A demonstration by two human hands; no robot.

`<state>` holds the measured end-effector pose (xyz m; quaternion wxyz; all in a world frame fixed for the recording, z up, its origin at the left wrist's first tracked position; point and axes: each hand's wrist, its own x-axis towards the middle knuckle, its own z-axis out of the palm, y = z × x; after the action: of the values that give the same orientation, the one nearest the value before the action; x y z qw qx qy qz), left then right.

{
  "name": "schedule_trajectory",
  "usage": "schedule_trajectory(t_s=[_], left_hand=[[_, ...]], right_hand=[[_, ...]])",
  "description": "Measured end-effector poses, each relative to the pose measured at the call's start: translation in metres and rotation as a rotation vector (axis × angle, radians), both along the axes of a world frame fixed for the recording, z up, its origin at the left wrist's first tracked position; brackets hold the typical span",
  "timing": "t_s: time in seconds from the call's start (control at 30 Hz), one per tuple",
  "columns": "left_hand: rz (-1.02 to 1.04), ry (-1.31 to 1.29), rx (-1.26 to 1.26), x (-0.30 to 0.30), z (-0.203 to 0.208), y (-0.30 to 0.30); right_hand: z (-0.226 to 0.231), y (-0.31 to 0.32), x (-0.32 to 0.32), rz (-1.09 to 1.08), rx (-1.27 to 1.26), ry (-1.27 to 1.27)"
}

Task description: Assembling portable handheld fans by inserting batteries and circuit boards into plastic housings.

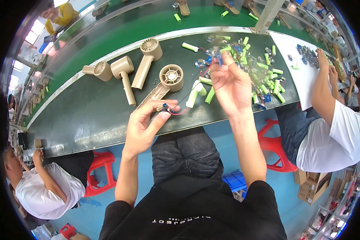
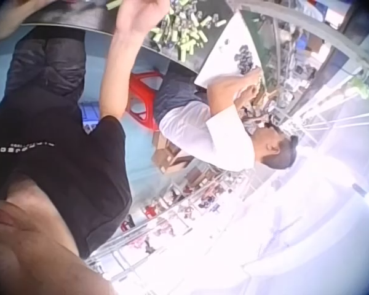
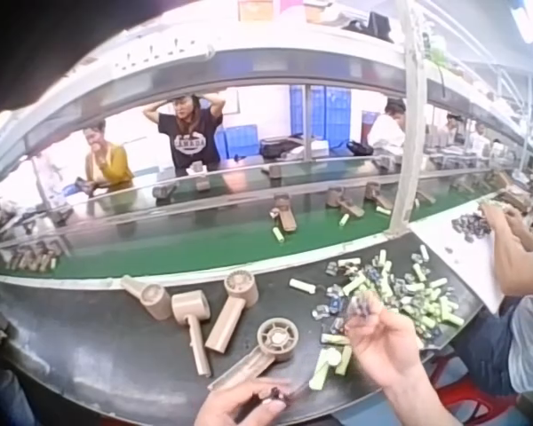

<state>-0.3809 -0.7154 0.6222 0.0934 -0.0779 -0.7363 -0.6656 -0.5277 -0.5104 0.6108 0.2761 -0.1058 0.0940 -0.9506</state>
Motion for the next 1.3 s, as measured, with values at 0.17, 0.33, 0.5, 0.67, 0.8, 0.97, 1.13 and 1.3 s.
schedule_trajectory(t_s=[0.17,0.33,0.5,0.67,0.8,0.97,1.13,1.3], left_hand=[[0.067,0.089,-0.137,-0.009,0.008,0.009],[0.125,0.196,-0.391,-0.007,-0.004,0.014],[0.154,0.161,-0.111,0.001,-0.007,0.001],[0.232,0.189,-0.065,0.000,-0.004,-0.001],[0.243,0.170,-0.228,0.008,-0.001,-0.003],[0.345,0.065,0.066,0.024,0.005,-0.028],[0.452,-0.308,-0.279,0.026,0.016,-0.051],[0.255,-0.405,-0.163,0.021,0.008,-0.035]], right_hand=[[0.019,-0.020,0.023,0.047,0.573,0.157],[0.019,-0.015,0.018,0.085,0.286,0.118],[0.020,-0.007,0.009,-0.074,0.189,0.037],[0.022,-0.013,0.015,-0.169,0.459,0.203],[0.020,-0.015,0.007,-0.324,0.393,0.139],[0.018,-0.009,0.003,-0.985,1.457,0.524],[-0.011,-0.055,0.060,-0.452,1.600,0.771],[-0.020,-0.076,0.069,-0.307,1.530,0.705]])
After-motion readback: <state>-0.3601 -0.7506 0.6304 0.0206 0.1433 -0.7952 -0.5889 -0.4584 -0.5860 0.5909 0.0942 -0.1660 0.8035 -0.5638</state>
